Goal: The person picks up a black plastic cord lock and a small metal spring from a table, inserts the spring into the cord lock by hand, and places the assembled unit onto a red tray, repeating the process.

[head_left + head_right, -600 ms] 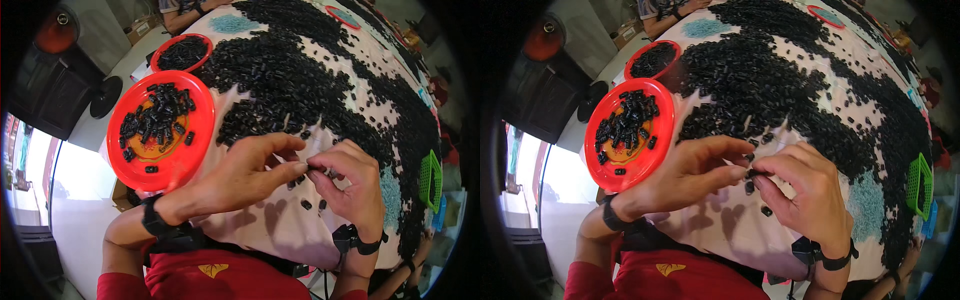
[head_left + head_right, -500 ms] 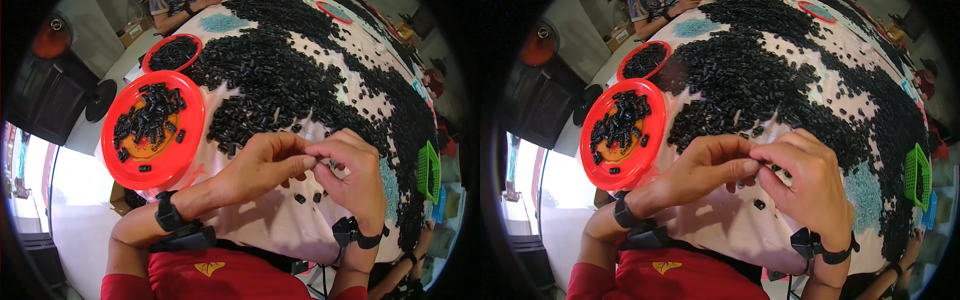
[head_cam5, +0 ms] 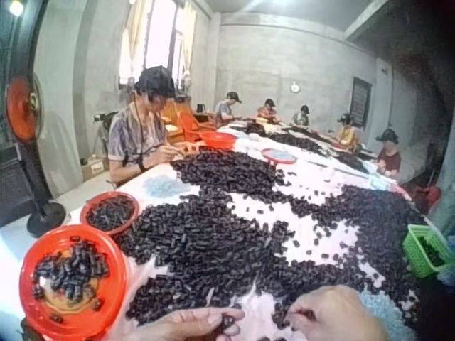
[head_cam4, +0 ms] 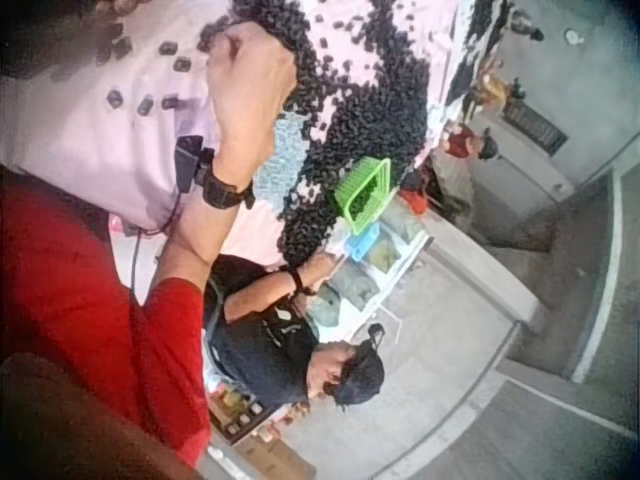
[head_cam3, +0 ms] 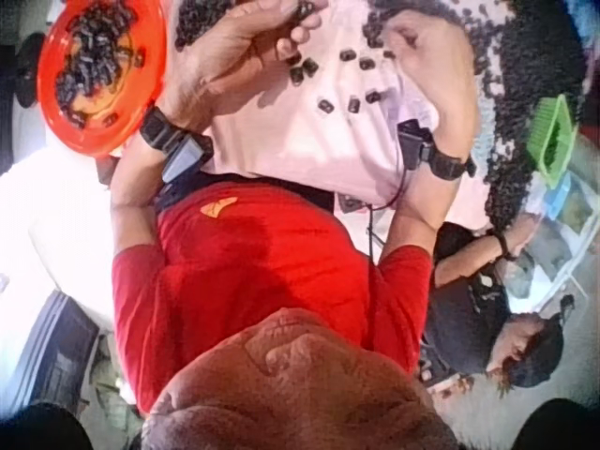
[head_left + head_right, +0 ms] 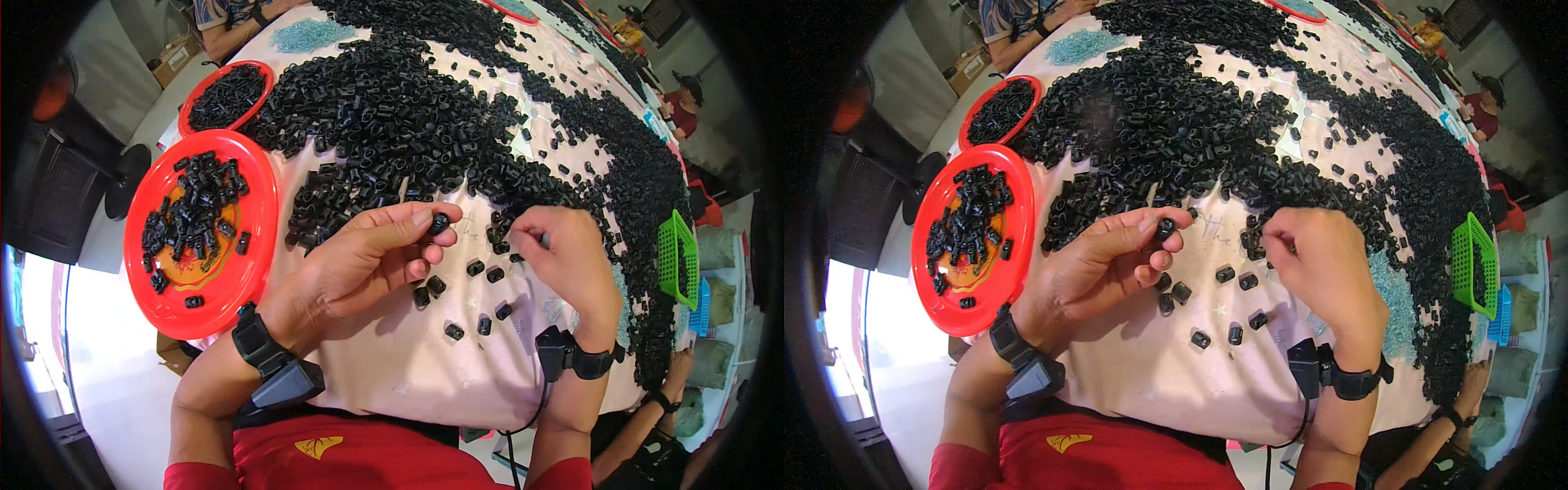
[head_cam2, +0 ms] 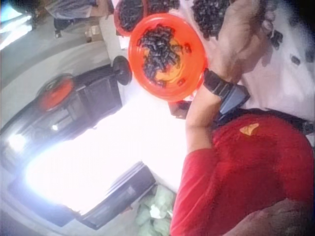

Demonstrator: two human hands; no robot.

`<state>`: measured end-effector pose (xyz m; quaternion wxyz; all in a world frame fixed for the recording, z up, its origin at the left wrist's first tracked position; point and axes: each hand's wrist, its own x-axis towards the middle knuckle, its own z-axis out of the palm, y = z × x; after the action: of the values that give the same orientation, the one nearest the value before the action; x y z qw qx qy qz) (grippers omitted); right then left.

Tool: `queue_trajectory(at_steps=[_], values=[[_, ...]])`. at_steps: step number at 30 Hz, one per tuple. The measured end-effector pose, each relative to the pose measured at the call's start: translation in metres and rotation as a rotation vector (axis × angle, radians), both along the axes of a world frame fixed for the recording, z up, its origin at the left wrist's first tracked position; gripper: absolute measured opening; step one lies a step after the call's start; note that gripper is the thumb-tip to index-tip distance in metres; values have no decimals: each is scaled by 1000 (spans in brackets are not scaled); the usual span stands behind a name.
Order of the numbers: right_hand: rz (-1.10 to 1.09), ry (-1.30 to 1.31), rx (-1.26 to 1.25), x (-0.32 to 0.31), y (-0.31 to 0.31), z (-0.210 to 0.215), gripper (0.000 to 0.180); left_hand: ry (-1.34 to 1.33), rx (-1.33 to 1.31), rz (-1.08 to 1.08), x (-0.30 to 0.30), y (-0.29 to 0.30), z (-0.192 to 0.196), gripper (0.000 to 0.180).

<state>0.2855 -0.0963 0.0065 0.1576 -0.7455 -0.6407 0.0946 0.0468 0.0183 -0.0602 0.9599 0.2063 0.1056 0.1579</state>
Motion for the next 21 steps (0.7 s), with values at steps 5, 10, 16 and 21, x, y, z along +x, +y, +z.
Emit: queue_trajectory(at_steps=[5,10,16,21], values=[[-16,86,-84,-3,7,-12,8,98,-20,22,1,2,-1,35],[108,187,-31,-5,11,-13,10,68,-28,39,-4,6,-2,33],[17,-98,153,-3,15,-29,14,58,24,105,-4,11,2,32],[-12,-148,147,-3,15,-27,15,94,28,87,-4,7,1,32]])
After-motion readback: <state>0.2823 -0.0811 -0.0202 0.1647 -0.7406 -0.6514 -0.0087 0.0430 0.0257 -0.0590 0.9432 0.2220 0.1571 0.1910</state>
